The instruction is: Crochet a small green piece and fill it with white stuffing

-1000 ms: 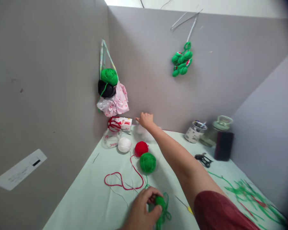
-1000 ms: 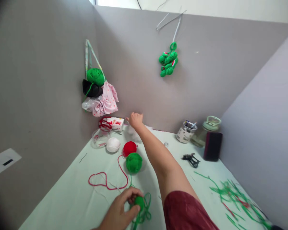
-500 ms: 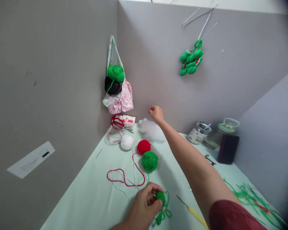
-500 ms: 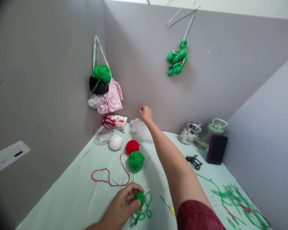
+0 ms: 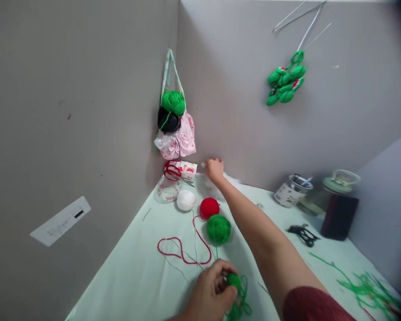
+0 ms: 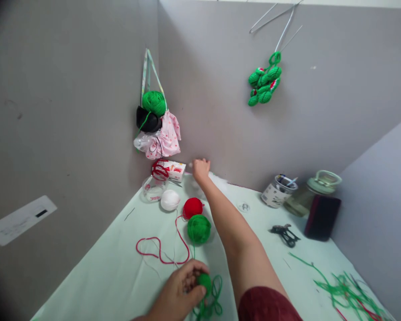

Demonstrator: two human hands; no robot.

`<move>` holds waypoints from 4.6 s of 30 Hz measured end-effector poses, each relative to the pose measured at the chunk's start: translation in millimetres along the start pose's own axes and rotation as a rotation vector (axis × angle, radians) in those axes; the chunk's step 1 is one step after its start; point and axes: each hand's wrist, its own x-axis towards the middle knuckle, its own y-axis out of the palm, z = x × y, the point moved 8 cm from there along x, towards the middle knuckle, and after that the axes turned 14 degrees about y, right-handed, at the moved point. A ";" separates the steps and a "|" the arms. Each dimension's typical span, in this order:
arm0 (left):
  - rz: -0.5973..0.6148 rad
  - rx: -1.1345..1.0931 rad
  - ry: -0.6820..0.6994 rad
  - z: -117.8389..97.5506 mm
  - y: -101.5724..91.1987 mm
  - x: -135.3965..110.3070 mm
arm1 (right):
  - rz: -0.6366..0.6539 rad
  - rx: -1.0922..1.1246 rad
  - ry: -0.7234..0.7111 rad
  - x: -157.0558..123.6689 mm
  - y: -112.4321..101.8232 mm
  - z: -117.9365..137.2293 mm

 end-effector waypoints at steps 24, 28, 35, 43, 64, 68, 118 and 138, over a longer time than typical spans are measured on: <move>-0.043 -0.245 0.120 -36.3 19.0 -18.8 | 0.214 1.284 0.157 -342.2 -40.5 -136.7; -0.013 -0.214 0.139 -33.2 24.0 -23.1 | 0.133 1.176 0.123 -352.7 -33.9 -139.3; 0.087 -0.156 0.151 -35.3 35.2 -25.3 | -0.029 1.005 -0.009 -361.5 -34.7 -127.5; -0.060 -0.159 0.166 -44.5 13.6 -20.4 | 0.075 1.185 0.004 -357.7 -41.9 -131.7; -0.049 -0.112 0.123 -40.3 9.8 -18.5 | 0.262 1.324 0.164 -349.1 -32.1 -137.0; -0.032 -0.095 0.127 -40.8 12.0 -19.3 | 0.238 1.262 0.223 -348.7 -23.5 -140.8; -0.099 0.040 0.259 -53.3 5.8 -19.4 | 0.226 1.212 0.102 -358.8 -15.1 -120.1; -0.188 0.101 0.276 -41.5 0.6 -16.2 | 0.264 1.141 0.201 -350.0 -2.8 -120.2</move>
